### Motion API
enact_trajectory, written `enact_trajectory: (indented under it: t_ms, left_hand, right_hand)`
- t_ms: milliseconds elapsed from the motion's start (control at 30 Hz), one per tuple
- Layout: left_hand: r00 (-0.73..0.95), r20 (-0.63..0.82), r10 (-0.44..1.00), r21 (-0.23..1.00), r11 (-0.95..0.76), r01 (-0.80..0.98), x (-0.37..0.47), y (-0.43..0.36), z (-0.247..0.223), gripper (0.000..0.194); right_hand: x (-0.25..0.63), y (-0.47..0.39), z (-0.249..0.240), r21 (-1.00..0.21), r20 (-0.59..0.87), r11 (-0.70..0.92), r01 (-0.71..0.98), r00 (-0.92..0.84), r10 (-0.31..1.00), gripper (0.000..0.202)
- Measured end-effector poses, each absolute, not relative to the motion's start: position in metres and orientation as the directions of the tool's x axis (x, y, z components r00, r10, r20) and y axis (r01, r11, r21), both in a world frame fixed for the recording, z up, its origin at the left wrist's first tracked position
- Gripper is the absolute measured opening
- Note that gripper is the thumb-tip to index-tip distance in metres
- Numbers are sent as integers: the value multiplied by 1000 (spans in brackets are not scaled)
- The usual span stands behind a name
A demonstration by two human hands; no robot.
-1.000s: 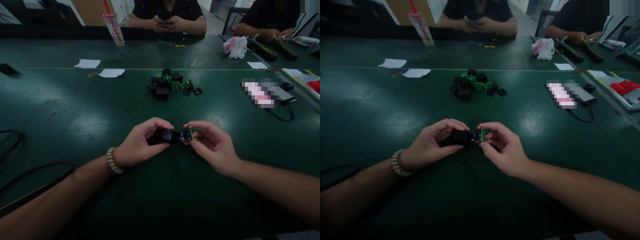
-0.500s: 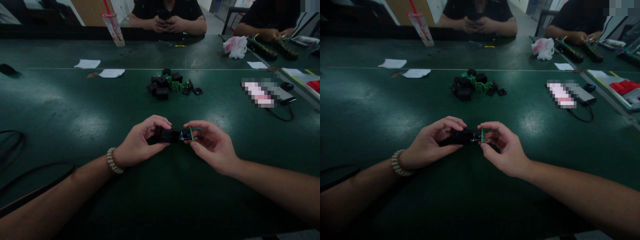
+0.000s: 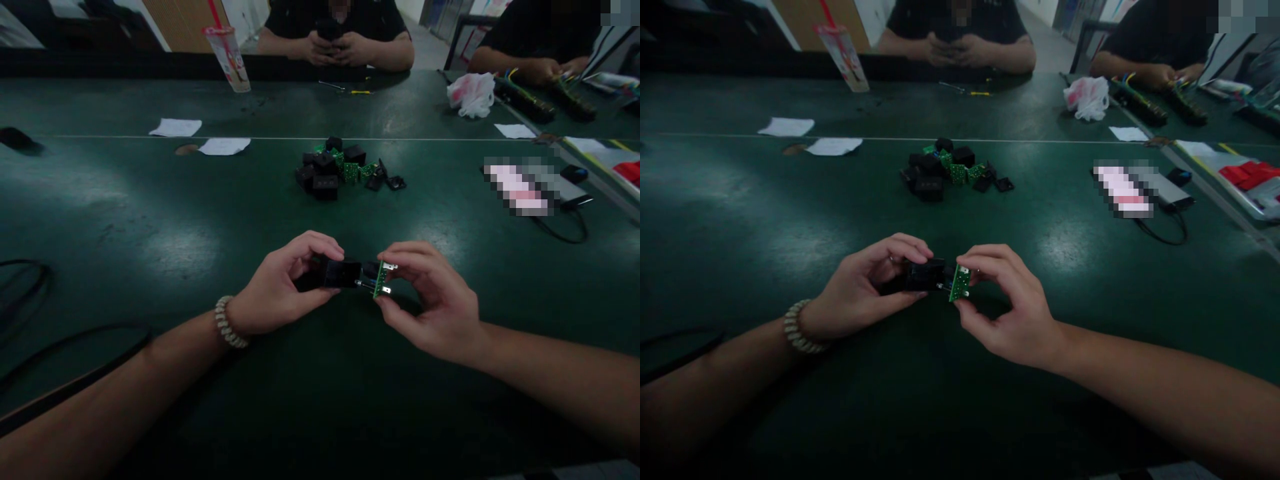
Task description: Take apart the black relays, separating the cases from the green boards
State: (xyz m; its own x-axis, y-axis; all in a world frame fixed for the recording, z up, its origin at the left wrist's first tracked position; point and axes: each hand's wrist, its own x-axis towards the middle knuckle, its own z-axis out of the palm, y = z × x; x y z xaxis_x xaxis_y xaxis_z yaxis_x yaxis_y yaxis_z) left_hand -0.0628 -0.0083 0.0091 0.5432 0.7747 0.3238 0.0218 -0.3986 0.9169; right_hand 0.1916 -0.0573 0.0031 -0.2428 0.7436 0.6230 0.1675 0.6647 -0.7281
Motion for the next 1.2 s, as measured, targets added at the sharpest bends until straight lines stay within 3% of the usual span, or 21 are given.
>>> enact_trajectory:
  t_ms: [233, 633, 967, 1200]
  left_hand:
    - [538, 299, 788, 925, -379, 41, -63, -9, 10, 33]
    - [545, 311, 779, 939, -340, -50, -62, -9, 9, 42]
    - [563, 342, 752, 919, -392, -35, -61, -10, 11, 43]
    - [565, 322, 760, 925, -380, -17, -60, -11, 13, 41]
  right_hand:
    - [190, -57, 4, -706, 636, 680, 198, -243, 732, 55]
    - [193, -56, 12, -408, 743, 824, 393, -382, 550, 41]
    - [197, -57, 10, -260, 699, 868, 423, -537, 472, 37]
    - [195, -56, 16, -211, 703, 871, 444, -550, 451, 30]
